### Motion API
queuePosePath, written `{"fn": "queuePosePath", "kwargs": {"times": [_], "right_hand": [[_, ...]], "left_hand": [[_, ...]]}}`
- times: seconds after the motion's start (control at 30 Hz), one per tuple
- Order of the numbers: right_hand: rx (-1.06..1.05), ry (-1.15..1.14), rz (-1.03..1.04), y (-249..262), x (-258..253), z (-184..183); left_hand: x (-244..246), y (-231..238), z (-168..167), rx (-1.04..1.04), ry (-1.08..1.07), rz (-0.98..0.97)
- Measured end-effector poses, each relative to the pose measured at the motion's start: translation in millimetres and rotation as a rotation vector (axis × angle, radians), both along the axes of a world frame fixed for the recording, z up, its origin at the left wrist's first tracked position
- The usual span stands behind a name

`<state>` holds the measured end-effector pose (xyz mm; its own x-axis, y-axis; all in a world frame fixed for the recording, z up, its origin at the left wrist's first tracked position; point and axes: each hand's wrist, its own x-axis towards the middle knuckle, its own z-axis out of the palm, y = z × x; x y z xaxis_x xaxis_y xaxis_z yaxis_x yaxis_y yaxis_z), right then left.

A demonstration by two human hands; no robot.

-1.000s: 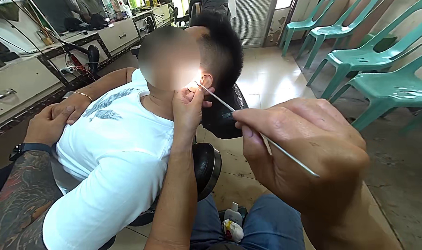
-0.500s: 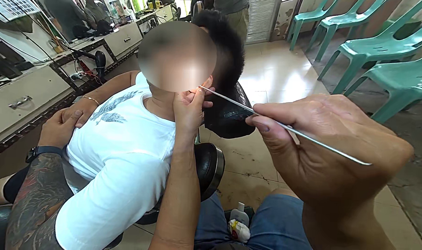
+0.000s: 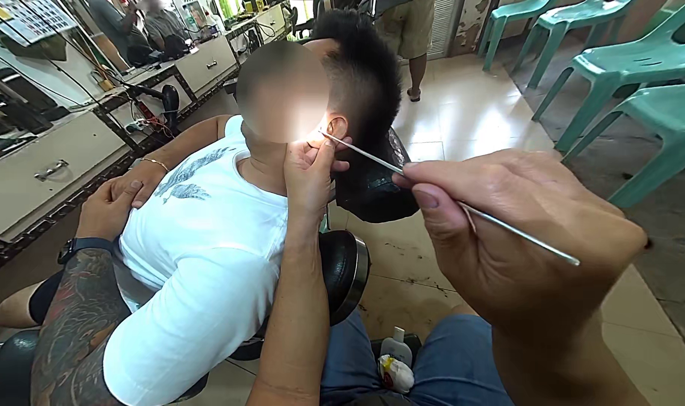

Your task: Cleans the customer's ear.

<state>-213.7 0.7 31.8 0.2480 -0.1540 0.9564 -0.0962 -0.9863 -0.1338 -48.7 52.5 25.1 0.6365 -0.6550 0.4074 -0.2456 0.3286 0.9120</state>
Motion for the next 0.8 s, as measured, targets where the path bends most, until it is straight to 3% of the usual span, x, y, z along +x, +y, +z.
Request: {"fn": "queuePosePath", "kwargs": {"times": [0.8], "right_hand": [[0.038,-0.035,0.058,0.4,-16.1,-1.4]], "left_hand": [[-7.4,1.4,6.5,-0.014,-0.004,0.029]]}}
